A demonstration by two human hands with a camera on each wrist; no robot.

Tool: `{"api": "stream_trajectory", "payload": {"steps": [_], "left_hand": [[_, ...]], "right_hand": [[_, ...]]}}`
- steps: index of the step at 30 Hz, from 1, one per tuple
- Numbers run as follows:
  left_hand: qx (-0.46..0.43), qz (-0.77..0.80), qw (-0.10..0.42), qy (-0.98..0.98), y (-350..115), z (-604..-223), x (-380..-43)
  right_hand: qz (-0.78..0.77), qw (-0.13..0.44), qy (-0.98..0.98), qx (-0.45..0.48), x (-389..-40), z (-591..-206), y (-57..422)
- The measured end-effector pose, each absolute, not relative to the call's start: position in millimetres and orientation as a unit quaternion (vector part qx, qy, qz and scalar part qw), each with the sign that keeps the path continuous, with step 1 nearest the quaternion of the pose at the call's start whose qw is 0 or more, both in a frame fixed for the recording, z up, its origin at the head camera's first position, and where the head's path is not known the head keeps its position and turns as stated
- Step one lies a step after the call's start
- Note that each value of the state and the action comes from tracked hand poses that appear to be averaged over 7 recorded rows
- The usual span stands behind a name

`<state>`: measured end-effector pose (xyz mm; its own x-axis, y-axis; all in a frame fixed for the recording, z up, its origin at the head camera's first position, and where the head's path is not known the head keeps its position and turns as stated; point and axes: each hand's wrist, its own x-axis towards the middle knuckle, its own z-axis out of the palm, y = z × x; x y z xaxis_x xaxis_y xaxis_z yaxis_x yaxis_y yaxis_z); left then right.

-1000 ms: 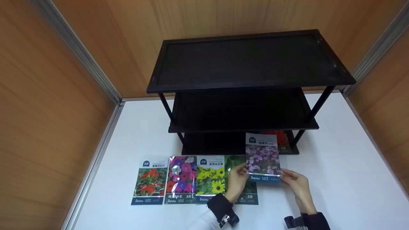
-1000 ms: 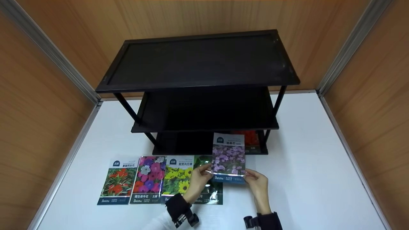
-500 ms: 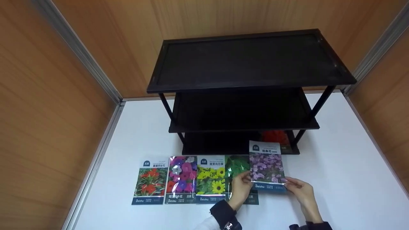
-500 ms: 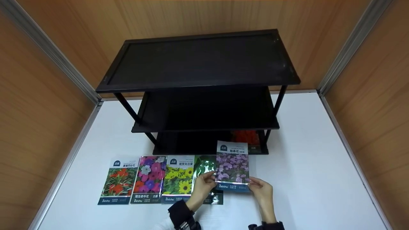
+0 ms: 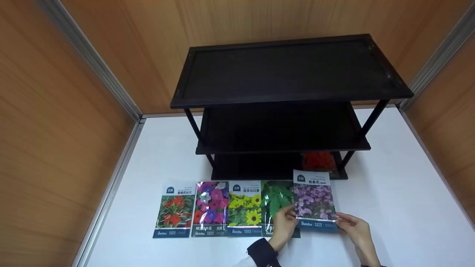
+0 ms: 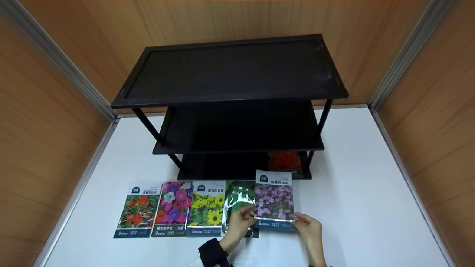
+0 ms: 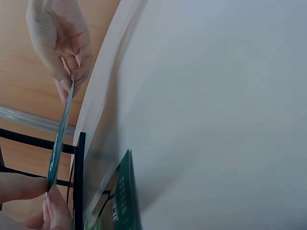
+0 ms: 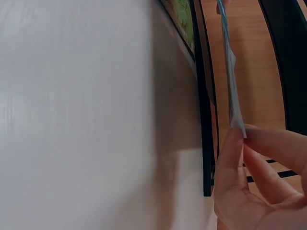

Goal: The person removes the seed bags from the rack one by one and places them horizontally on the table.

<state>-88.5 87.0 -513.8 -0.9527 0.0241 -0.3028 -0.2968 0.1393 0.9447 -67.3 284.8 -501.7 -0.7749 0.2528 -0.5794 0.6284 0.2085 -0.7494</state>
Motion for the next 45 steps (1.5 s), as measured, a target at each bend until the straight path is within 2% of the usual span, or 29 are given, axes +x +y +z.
{"api": "stream_trajectory", "payload": {"steps": [21, 45], "left_hand": [[-0.082, 0.645, 0.163, 0.742, 90.1, -522.2, -77.2], [-0.042, 0.598, 0.136, 0.789, 91.0, -529.0, -77.5]], "right_hand": [[-0.567, 0.179, 0.750, 0.290, -55.6, -506.8, 293.5], [-0.543, 0.175, 0.773, 0.277, -59.2, -510.2, 292.4]]}}
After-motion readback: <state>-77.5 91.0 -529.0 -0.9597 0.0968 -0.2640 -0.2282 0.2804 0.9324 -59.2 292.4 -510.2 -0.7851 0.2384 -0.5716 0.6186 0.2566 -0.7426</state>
